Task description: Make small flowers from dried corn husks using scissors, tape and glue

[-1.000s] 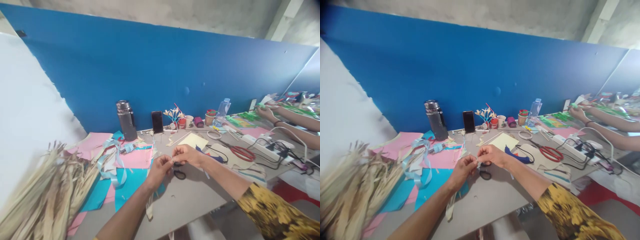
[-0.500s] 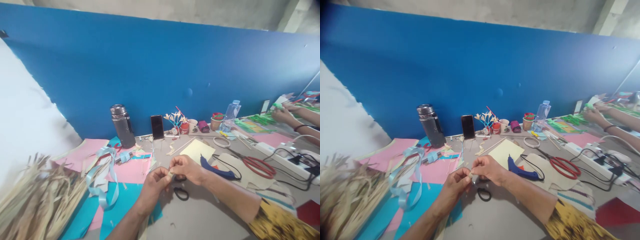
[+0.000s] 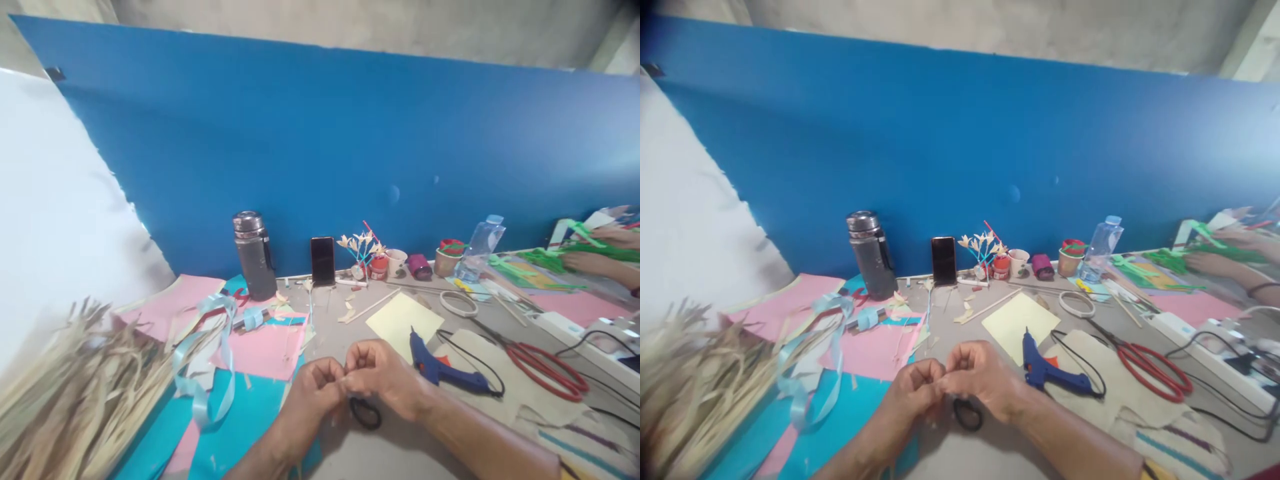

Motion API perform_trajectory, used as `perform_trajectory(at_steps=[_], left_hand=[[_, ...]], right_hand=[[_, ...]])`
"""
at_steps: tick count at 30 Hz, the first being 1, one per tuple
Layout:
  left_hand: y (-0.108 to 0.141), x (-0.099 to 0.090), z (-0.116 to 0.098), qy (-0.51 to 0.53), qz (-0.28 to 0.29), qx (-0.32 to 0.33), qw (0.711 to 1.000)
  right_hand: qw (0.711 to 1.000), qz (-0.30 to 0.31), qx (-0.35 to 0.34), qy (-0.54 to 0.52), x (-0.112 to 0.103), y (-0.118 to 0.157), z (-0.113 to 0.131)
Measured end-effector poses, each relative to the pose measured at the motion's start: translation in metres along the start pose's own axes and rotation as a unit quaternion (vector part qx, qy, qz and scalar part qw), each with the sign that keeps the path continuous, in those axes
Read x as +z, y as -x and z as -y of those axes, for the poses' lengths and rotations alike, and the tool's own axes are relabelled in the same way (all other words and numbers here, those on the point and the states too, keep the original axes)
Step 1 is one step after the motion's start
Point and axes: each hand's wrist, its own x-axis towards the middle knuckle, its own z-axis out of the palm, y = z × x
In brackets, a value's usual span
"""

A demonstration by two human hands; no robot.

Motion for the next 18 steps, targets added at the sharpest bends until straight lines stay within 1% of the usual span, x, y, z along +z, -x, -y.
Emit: perform_trajectory(at_steps=[2,5,7,9,15,18], left_hand=[[-0.004,-0.002,0.008,0.034,0.014,-0.006,0.999],[-0.009,-0.005,0.014,0.048,0.019,-0.008,0.999],[-0.008,-0.006,0.012,0.041,0.011,-0.009,0.999],[-0.005,-0.006,0.007,0.031,0.012,-0.012,0.999],[-0.003,-0.004,0.000,0.027,0.041,-0.030,0.998],[-0.004,-0.003,-0.002,0.048,0.037,-0.036,0.998]], right_hand=[[1.000,0.006,0.001,-0.015,0.000,-0.001,0.000],[1.000,-0.006,-0.006,0.002,-0.001,-0.001,0.005],[1.000,-0.011,-0.008,0.024,-0.001,0.000,0.008],[0.999,-0.001,-0.006,0.034,-0.002,0.002,0.010],[1.000,0.022,0.015,0.012,-0.005,0.005,0.009],[1.000,0.021,0.001,0.018,-0.005,0.006,0.014]])
